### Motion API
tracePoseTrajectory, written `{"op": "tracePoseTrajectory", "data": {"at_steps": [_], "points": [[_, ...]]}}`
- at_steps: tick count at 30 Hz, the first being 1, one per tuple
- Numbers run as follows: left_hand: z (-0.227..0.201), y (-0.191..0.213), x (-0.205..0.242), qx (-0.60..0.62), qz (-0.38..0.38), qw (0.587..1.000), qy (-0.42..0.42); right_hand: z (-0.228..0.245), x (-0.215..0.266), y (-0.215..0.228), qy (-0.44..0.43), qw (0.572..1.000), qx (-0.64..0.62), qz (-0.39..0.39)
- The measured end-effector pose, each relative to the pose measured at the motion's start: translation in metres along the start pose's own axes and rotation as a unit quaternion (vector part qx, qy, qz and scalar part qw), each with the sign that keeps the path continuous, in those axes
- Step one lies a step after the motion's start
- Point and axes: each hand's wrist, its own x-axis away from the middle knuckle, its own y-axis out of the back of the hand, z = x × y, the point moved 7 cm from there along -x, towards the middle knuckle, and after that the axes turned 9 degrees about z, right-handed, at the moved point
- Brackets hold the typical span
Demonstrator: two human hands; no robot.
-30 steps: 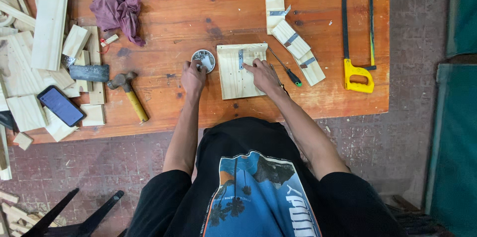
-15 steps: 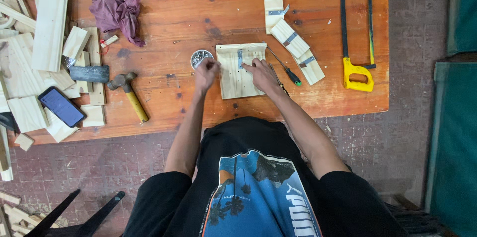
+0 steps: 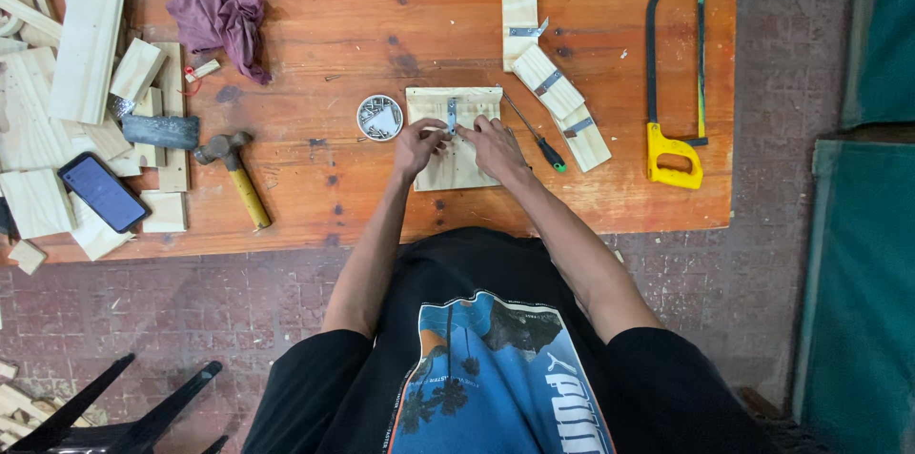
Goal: The person assembles small wooden pieces by attaching metal brackets with screws. They use a screwdriver to tighten screws into pre-drilled holes on the wood, handling each piece individually and placing completed units aside on the workbench.
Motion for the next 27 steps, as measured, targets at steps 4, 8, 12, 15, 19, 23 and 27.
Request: {"op": "tracePoseTrajectory", "data": {"at_steps": [4,8,12,15,19,23,27], "points": [[0.009,-0.001,-0.010,-0.056,-0.010,0.998,-0.024,0.004,0.003,0.005,0.006,1.000,-0.010,0.002],[0.010,-0.005,-0.015,-0.178,-0.027,0.983,-0.039,0.003,0.005,0.008,0.006,1.000,-0.018,0.005],[-0.007,-0.009,-0.007,-0.244,-0.040,0.968,-0.050,0.005,0.007,0.011,-0.003,1.000,-0.019,0.013],[-0.009,-0.010,-0.011,-0.227,-0.068,0.969,-0.067,0.004,0.005,0.009,-0.001,1.000,-0.008,0.008],[-0.001,-0.007,-0.018,-0.270,-0.083,0.953,-0.110,0.009,0.009,0.017,-0.009,1.000,-0.020,0.021],[0.012,-0.007,-0.023,-0.256,-0.083,0.959,-0.092,0.013,0.012,0.022,-0.015,0.999,-0.021,0.026],[0.010,-0.008,-0.023,-0.274,-0.077,0.955,-0.081,0.009,0.011,0.016,-0.018,0.999,-0.036,0.027]]}}
